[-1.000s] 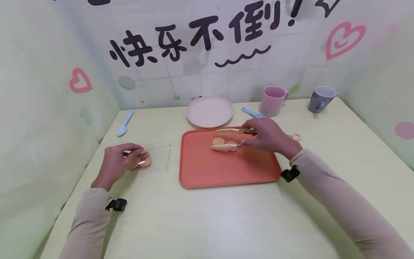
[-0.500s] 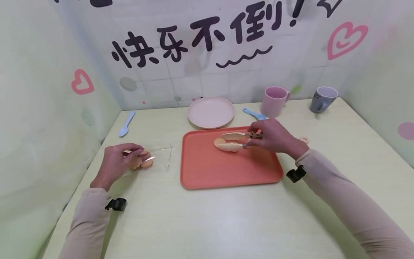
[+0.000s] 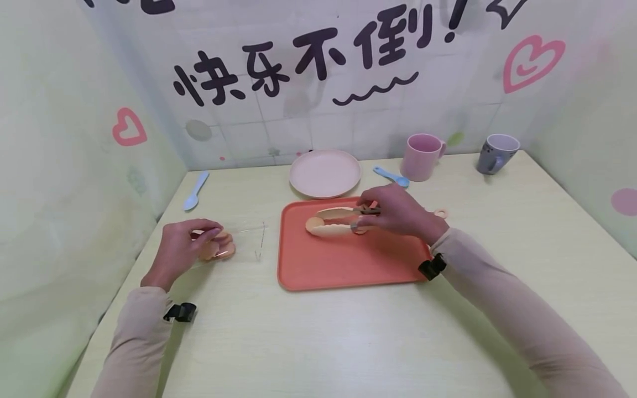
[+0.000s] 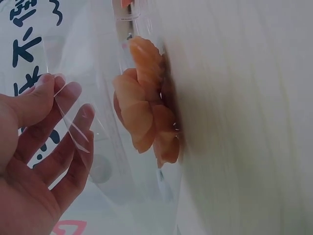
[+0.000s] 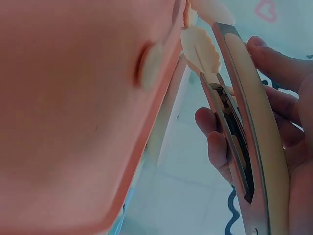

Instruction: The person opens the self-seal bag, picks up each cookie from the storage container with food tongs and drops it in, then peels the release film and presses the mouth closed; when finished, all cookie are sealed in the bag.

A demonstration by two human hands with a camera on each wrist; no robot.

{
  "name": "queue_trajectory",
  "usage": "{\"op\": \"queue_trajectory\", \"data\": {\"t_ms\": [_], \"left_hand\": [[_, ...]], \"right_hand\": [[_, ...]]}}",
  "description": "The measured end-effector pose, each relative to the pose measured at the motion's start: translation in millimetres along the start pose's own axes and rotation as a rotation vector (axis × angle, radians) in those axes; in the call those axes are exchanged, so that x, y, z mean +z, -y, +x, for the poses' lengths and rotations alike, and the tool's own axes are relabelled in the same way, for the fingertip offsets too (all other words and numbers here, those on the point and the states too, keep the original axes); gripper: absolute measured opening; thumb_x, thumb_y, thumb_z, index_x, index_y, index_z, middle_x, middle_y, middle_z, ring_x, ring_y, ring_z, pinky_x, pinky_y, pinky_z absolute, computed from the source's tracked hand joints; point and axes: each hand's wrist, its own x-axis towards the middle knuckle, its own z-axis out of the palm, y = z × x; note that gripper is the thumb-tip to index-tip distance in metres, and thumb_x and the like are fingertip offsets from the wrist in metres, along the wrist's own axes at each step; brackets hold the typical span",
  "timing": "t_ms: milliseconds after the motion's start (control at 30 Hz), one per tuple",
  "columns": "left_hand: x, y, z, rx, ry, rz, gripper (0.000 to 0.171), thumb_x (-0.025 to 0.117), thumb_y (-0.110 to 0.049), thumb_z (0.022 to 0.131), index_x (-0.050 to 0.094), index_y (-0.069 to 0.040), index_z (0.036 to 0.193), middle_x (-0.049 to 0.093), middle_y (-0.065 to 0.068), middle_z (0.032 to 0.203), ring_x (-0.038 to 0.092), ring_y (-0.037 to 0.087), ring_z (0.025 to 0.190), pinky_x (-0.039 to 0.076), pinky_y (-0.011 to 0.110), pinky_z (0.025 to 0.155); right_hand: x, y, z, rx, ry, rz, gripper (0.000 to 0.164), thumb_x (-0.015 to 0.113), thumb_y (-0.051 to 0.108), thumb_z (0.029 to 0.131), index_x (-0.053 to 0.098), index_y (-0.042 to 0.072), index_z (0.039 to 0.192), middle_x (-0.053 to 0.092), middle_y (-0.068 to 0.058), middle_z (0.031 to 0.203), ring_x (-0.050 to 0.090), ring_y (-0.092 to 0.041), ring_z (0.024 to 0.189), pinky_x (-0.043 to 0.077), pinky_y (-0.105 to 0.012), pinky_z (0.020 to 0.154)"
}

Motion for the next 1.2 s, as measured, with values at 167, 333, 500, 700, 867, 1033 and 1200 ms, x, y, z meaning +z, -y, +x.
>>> {"op": "queue_trajectory", "data": {"t_ms": [167,333,500,700,867,1033,1200], "left_hand": [[-0.2,0.0,-1.1,-0.001,0.001,0.002,0.012,0.071,-0.013,0.094,0.079,-0.011,0.102,0.079,0.01,0.098,0.069,0.009,0.083,0.046,0.011,0.066],[-0.8,-0.6,0.7,0.012,-0.002,0.006,0.012,0.072,-0.011,0.093,0.079,-0.012,0.103,0.08,0.011,0.097,0.068,0.0,0.083,0.047,0.009,0.066],[-1.4,-1.2,1.8,0.026,-0.01,0.007,0.012,0.072,-0.012,0.093,0.079,-0.011,0.103,0.079,0.012,0.097,0.056,-0.02,0.082,0.047,0.008,0.066],[-0.4,-2.4,1.5,0.03,-0.014,0.017,0.013,0.073,-0.01,0.092,0.079,-0.01,0.103,0.079,0.012,0.098,0.072,0.011,0.085,0.048,0.01,0.064],[0.6,-0.8,0.5,0.03,-0.024,0.015,0.011,0.073,-0.009,0.091,0.079,-0.01,0.101,0.079,0.012,0.096,0.068,0.001,0.082,0.048,0.009,0.064],[0.9,0.2,0.7,0.035,-0.028,0.021,0.01,0.072,-0.01,0.092,0.079,-0.01,0.1,0.079,0.012,0.095,0.069,0.006,0.081,0.048,0.01,0.063],[0.8,1.1,2.4,0.021,-0.001,0.024,0.011,0.069,-0.013,0.095,0.078,-0.01,0.1,0.079,0.013,0.096,0.072,0.029,0.084,0.048,0.015,0.061]], "right_hand": [[15.0,17.6,14.3,-0.006,0.017,0.081,0.036,0.083,0.029,0.084,0.074,0.007,0.11,0.077,-0.004,0.099,0.072,-0.018,0.089,0.059,-0.038,0.078],[35.7,37.6,33.9,-0.024,0.048,0.129,0.033,0.081,0.032,0.086,0.074,0.011,0.109,0.076,0.0,0.099,0.069,-0.014,0.089,0.058,-0.033,0.078],[55.4,57.4,53.2,-0.037,0.078,0.131,0.032,0.082,0.033,0.084,0.074,0.012,0.107,0.074,0.004,0.095,0.064,-0.013,0.082,0.053,-0.027,0.076],[74.1,75.4,68.3,-0.093,0.06,0.117,0.031,0.083,0.033,0.083,0.074,0.012,0.104,0.072,0.004,0.091,0.061,-0.012,0.08,0.051,-0.027,0.076],[83.9,81.5,75.8,-0.116,0.027,0.099,0.029,0.082,0.028,0.085,0.073,0.009,0.105,0.075,-0.001,0.099,0.067,-0.015,0.088,0.055,-0.03,0.082],[86.3,78.9,78.9,-0.088,0.034,0.128,0.032,0.082,0.028,0.085,0.072,0.008,0.108,0.075,-0.003,0.101,0.068,-0.015,0.092,0.055,-0.03,0.085],[85.7,74.1,81.4,-0.047,0.048,0.152,0.032,0.082,0.029,0.085,0.072,0.01,0.109,0.075,-0.002,0.103,0.068,-0.016,0.094,0.055,-0.031,0.086]]}}
